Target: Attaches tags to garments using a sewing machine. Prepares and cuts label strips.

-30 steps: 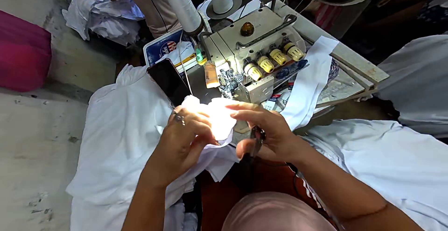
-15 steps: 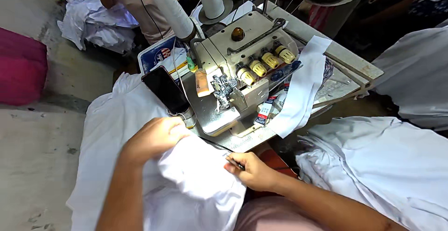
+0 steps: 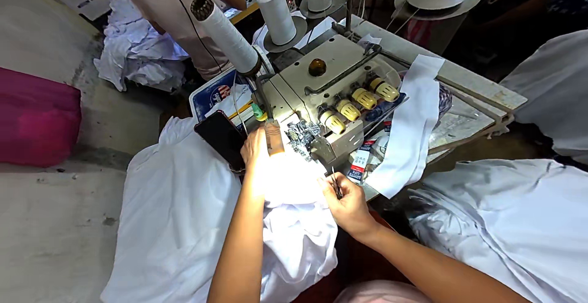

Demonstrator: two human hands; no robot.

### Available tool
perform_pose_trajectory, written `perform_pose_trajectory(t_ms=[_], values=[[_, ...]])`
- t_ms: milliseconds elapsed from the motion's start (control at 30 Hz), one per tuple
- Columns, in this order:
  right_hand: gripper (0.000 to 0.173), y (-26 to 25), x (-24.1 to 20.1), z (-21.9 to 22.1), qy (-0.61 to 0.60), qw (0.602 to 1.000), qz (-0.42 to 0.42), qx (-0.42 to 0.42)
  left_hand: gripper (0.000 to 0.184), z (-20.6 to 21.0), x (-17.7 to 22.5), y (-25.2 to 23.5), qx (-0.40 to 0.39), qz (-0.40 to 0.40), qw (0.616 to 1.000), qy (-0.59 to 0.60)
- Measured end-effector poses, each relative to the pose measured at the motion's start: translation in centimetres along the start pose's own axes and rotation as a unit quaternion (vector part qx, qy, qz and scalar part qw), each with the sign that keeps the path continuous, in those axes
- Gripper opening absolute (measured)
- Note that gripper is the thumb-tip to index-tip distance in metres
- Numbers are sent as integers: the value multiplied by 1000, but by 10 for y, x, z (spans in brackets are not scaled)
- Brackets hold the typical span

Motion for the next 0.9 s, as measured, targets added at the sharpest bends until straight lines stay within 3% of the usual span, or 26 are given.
perform_pose_trajectory(t_ms=[167,233,333,400,433,467,533,600,700,833,900], values=[[18,1,6,5,-30,999,-24,19,40,-6,17,17,45,-2,999,14],[19,3,10,1,-63,998,-12,-13,50,-15,12,34,70,6,995,72],[19,9,17,-18,-109,986,52,-114,92,-5,-25,94,89,94,967,218],[18,13,24,-28,-116,980,63,-147,127,16,-50,144,60,109,972,198],[17,16,26,-30,-117,980,62,-150,132,29,-58,166,50,102,980,163],[16,18,26,-31,-119,981,55,-146,124,38,-63,184,47,91,987,122],[15,22,20,-29,-124,983,42,-128,91,39,-69,208,82,93,991,45],[15,27,15,-27,-121,987,42,-102,73,8,-69,225,146,106,983,-35],[19,29,13,-24,-76,992,53,-80,69,-26,-64,224,185,76,974,-104],[26,23,10,-31,-28,986,107,-124,70,27,-83,196,118,66,986,-97],[27,21,12,-43,22,992,80,-93,74,47,-89,194,89,60,989,-97]])
Point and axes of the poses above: each hand's wrist, its own y-axis away from the middle knuckle, its own z-axis out of the palm, x = y × z, the point moved 1 cm from there along -y, towards the middle knuckle, and after that the axes turned 10 degrees about -x, right-handed, at the moved point
